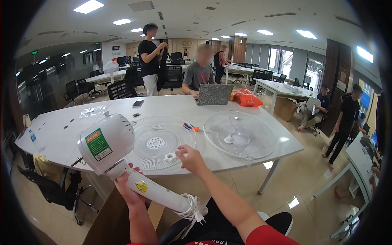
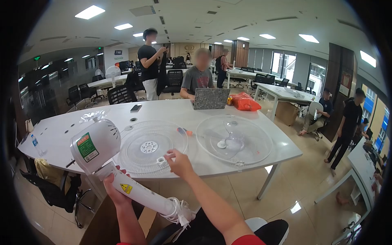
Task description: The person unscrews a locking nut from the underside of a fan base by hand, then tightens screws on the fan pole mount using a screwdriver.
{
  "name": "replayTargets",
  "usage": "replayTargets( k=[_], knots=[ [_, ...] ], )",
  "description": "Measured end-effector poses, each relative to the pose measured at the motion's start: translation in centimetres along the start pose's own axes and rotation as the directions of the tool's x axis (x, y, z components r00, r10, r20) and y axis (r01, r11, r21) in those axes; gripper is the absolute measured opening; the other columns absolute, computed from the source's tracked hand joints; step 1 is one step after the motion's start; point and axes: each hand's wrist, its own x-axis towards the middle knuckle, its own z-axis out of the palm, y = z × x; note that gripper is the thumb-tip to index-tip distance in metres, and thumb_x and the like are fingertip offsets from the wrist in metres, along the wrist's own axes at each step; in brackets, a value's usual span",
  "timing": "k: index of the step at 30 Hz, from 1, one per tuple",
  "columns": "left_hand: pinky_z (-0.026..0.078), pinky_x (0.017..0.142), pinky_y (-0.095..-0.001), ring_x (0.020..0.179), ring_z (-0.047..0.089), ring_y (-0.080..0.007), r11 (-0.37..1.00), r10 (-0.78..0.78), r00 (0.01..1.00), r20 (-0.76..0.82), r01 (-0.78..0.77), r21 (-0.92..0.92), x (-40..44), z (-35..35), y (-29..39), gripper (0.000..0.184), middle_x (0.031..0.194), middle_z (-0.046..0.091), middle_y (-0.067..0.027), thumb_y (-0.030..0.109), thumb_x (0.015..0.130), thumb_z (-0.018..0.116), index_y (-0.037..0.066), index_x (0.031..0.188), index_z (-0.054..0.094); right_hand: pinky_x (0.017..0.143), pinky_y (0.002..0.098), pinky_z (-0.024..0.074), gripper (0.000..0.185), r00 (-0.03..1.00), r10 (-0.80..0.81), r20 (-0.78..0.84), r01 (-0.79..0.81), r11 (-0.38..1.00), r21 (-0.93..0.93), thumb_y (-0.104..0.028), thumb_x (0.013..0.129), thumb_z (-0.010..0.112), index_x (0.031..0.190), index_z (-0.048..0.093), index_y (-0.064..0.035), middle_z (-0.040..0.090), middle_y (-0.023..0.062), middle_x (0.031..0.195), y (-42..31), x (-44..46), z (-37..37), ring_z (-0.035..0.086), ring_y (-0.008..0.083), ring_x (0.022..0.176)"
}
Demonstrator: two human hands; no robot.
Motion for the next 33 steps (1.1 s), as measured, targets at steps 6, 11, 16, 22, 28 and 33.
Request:
replayTargets(
  k=[6, 11, 16, 22, 28, 33],
  knots=[
    [0.049, 0.089, -0.0411, 0.105, 0.058, -0.0261, 0.999, -0.035, 0.999, -0.015, 0.035, 0.004, 0.2, 8.1, -3.0, 0.061, 0.116, 0.060, -0.0126, 0.037, 0.084, 0.060, 0.000, 0.131, 0.050, 0.089, 0.0346, 0.0543, 0.044, 0.873, 0.087, 0.480, -0.233, 0.939, 0.254, -0.036, 0.104, 0.056, 0.133, 0.060, -0.0038, 0.068, 0.0132, 0.118, -0.7, -4.4, -8.0, 0.068, 0.0196, 0.102],
    [0.050, 0.090, -0.0442, 0.107, 0.058, -0.0273, 0.994, -0.077, 0.997, 0.018, 0.078, -0.079, -1.7, 17.2, -6.6, 0.060, 0.121, 0.057, -0.0133, 0.032, 0.086, 0.060, 0.004, 0.136, 0.045, 0.112, 0.0409, 0.0392, 0.081, 0.933, -0.123, 0.338, 0.191, 0.966, -0.176, -0.044, 0.084, 0.081, 0.149, 0.047, -0.0108, 0.054, 0.0152, 0.142, -1.9, -12.3, -18.6, 0.049, 0.0321, 0.134],
    [0.053, 0.083, -0.0403, 0.102, 0.061, -0.0256, 0.936, -0.185, 0.918, 0.350, 0.273, -0.224, -6.8, 27.6, -12.3, 0.054, 0.116, 0.060, -0.0132, 0.028, 0.086, 0.061, 0.002, 0.132, 0.048, 0.114, 0.0418, 0.0391, 0.088, 0.960, -0.279, -0.009, 0.261, 0.907, -0.332, -0.033, 0.078, 0.086, 0.150, 0.043, -0.0069, 0.047, 0.0231, 0.144, -0.5, -18.1, -26.6, 0.047, 0.0330, 0.136],
    [0.057, 0.074, -0.0382, 0.087, 0.066, -0.0250, 0.807, -0.324, 0.672, 0.666, 0.564, -0.176, -17.0, 42.6, -22.2, 0.030, 0.101, 0.066, -0.0127, 0.025, 0.087, 0.060, 0.002, 0.106, 0.060, 0.110, 0.0426, 0.0432, 0.093, 0.779, 0.046, -0.625, -0.173, 0.975, -0.143, -0.023, 0.076, 0.088, 0.150, 0.036, -0.0004, 0.048, 0.0247, 0.141, 1.6, -25.9, -35.2, 0.054, 0.0379, 0.128],
    [0.056, 0.068, -0.0385, 0.075, 0.065, -0.0246, 0.613, -0.555, 0.397, 0.731, 0.789, 0.037, -27.1, 52.9, -32.4, 0.021, 0.090, 0.063, -0.0121, 0.021, 0.087, 0.060, 0.002, 0.095, 0.057, 0.110, 0.0426, 0.0432, 0.103, 0.714, -0.100, -0.693, -0.382, 0.774, -0.505, -0.028, 0.071, 0.091, 0.150, 0.033, 0.0026, 0.045, 0.0261, 0.142, 1.7, -32.1, -42.6, 0.053, 0.0394, 0.128],
    [0.057, 0.068, -0.0415, 0.073, 0.065, -0.0265, 0.577, -0.681, 0.378, 0.627, 0.804, 0.142, -30.8, 56.0, -40.8, 0.026, 0.085, 0.061, -0.0117, 0.023, 0.087, 0.059, 0.001, 0.101, 0.056, 0.104, 0.0441, 0.0482, 0.103, 0.739, -0.035, -0.673, -0.487, 0.663, -0.569, -0.037, 0.071, 0.089, 0.151, 0.034, -0.0040, 0.045, 0.0253, 0.143, 4.8, -32.9, -45.6, 0.056, 0.0410, 0.124]
  ],
)
